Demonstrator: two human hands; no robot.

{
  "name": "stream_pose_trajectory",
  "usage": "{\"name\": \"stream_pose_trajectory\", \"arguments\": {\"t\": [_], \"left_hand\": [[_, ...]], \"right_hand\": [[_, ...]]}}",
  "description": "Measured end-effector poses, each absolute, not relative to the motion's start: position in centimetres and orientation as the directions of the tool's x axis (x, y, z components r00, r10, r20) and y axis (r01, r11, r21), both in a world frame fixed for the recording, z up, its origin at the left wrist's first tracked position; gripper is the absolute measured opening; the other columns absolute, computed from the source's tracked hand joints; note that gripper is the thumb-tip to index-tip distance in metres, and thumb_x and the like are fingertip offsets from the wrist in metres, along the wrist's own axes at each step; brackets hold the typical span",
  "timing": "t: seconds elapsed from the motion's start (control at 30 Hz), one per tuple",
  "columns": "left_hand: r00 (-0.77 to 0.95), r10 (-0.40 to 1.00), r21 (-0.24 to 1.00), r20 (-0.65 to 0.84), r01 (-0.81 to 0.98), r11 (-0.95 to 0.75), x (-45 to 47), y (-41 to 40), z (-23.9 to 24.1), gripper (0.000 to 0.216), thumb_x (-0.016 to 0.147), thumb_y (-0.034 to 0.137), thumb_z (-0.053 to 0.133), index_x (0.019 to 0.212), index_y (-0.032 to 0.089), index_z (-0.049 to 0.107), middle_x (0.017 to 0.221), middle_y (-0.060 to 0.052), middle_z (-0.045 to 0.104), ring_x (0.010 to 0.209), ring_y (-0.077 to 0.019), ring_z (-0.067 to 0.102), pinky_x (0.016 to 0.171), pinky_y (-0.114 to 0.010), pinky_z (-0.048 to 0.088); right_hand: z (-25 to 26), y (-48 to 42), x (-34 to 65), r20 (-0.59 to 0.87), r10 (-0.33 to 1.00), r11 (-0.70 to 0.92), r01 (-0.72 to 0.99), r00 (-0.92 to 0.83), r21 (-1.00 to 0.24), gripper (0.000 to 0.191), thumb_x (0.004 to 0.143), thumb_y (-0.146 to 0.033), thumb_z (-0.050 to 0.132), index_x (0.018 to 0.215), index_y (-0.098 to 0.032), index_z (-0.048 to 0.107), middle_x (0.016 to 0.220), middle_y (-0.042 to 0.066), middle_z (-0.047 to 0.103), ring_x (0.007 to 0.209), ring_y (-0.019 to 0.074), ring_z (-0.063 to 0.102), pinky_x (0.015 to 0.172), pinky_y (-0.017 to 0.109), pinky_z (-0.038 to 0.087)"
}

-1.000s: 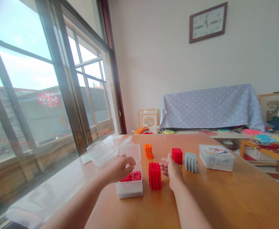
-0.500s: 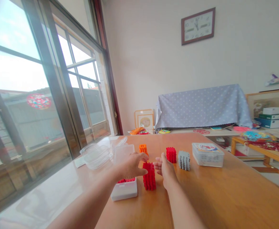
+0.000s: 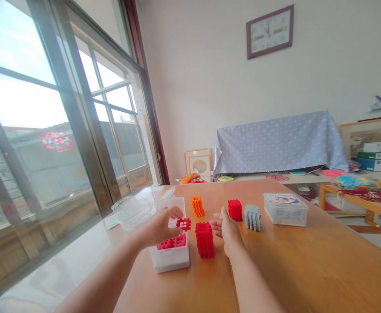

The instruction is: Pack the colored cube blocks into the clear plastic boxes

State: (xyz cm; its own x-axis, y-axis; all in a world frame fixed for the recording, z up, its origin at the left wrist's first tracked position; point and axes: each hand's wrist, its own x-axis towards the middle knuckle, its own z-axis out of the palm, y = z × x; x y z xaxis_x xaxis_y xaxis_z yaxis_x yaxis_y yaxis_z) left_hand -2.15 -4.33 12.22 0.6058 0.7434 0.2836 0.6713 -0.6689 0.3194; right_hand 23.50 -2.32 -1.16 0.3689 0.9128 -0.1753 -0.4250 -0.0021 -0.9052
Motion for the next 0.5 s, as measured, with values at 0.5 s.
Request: {"name": "stream_pose_trajectory", "arguments": {"t": [0.5], "left_hand": [[0.55, 0.832, 0.362, 0.073, 0.763, -0.536, -3.8, -4.5, 9.8, 0.023, 0.076, 0.029, 0.066, 0.097, 0.02, 0.065, 0.102, -0.005, 0.065, 0.084, -0.0192, 0.064, 0.071, -0.028, 0.05]], "right_hand": [[-1.7, -2.2, 23.6, -0.181, 0.908, -0.025, -0.382, 0.377, -0.924, 0.056, 0.083, -0.067, 0.058, 0.101, -0.016, 0.07, 0.079, 0.009, 0.075, 0.065, 0.0158, 0.07, 0.05, 0.021, 0.051]]}}
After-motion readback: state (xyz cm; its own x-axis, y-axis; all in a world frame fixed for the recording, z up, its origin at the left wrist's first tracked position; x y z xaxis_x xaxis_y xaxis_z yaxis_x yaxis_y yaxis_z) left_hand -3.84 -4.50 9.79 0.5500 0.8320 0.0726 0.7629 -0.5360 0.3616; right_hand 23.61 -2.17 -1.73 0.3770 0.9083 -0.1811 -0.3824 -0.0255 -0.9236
